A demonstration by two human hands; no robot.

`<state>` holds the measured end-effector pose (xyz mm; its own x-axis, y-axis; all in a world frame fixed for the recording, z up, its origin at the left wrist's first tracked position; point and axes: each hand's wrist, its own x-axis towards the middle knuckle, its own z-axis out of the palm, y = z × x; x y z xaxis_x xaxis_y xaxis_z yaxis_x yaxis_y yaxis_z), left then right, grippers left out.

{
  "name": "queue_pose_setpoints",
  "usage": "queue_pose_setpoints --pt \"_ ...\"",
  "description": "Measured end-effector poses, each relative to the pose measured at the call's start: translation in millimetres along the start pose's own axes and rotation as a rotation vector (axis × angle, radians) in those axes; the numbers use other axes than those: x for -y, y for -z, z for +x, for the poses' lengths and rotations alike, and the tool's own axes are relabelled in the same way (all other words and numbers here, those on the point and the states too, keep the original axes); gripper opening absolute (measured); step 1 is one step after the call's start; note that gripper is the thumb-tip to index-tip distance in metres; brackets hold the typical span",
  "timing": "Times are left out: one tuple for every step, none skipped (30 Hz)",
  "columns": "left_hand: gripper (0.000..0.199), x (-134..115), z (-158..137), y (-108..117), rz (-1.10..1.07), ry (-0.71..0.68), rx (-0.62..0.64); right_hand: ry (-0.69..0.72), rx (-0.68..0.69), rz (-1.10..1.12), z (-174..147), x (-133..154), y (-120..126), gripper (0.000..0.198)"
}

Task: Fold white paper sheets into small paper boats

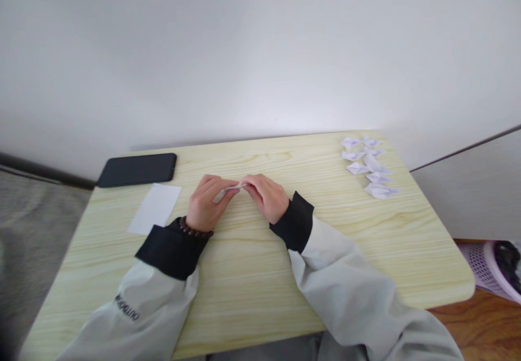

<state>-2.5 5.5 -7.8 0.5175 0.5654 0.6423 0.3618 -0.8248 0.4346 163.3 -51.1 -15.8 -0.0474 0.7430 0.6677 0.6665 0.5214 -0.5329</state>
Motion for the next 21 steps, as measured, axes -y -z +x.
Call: queue_pose_setpoints --pt "0.008 -1.2 0.5 0.6 -0.036 0.020 0.020 -0.026 -0.026 -0.004 -0.4 0.1 -0.3 0.014" --pt "0.009 -2.5 0.9 1.2 -0.078 0.045 0.043 -0.052 -0.046 -0.007 -0.7 0.1 -0.5 0.015" --pt "0.009 -3.7 1.1 1.9 -0.119 0.073 0.066 -0.076 -0.056 -0.006 -0.7 0.2 -0.3 0.016" --pt "0.010 -4.8 1.3 2.8 -0.153 0.105 0.083 -0.097 -0.057 -0.003 -0.5 0.4 0.1 0.015" --pt "0.010 -5.9 1.5 3.7 -0.178 0.139 0.096 -0.113 -0.048 0.000 -0.1 0.6 0.8 0.014" --pt "0.010 -6.8 1.7 4.6 -0.193 0.172 0.107 -0.123 -0.036 0.000 0.3 0.8 1.7 0.012" --pt "0.010 -7.5 1.9 5.5 -0.201 0.207 0.118 -0.124 -0.026 -0.002 0.8 1.0 2.7 0.009" --pt "0.011 -8.0 2.2 6.3 -0.204 0.244 0.129 -0.120 -0.018 -0.006 1.3 1.2 3.6 0.008" --pt "0.012 -8.3 2.4 6.9 -0.210 0.282 0.141 -0.111 -0.011 -0.007 1.8 1.3 4.5 0.007" --pt "0.014 -8.4 2.5 7.3 -0.222 0.319 0.152 -0.097 -0.005 -0.006 2.1 1.4 5.3 0.006" --pt "0.016 -8.2 2.5 7.3 -0.241 0.354 0.163 -0.079 -0.001 -0.001 2.3 1.5 5.9 0.006" --pt "0.018 -7.8 2.4 7.1 -0.266 0.385 0.170 -0.059 0.002 0.009 2.4 1.5 6.4 0.006" --pt "0.019 -7.3 2.3 6.8 -0.296 0.413 0.174 -0.036 0.003 0.023 2.5 1.4 6.9 0.006" --pt "0.021 -6.6 2.2 6.5 -0.328 0.441 0.177 -0.010 0.007 0.041 2.4 1.4 7.3 0.007" --pt "0.023 -5.9 2.3 6.4 -0.360 0.469 0.181 0.016 0.013 0.057 2.2 1.5 7.7 0.008" --pt "0.024 -5.2 2.6 6.5 -0.391 0.497 0.191 0.041 0.022 0.070 1.9 1.6 8.1 0.010" --pt "0.025 -4.5 3.1 7.1 -0.424 0.522 0.207 0.064 0.035 0.078 1.6 1.8 8.4 0.011" --pt "0.025 -3.8 3.7 7.9 -0.461 0.544 0.227 0.083 0.053 0.081 1.2 2.2 8.7 0.012" --pt "0.025 -3.1 4.4 8.9 -0.499 0.564 0.247 0.095 0.071 0.079 0.8 2.5 8.9 0.013" --pt "0.025 -2.5 5.1 9.9 -0.537 0.581 0.265 0.104 0.086 0.075 0.4 3.0 9.0 0.013" --pt "0.025 -1.9 5.7 11.0 -0.570 0.595 0.279 0.109 0.095 0.071 0.1 3.4 9.1 0.014"
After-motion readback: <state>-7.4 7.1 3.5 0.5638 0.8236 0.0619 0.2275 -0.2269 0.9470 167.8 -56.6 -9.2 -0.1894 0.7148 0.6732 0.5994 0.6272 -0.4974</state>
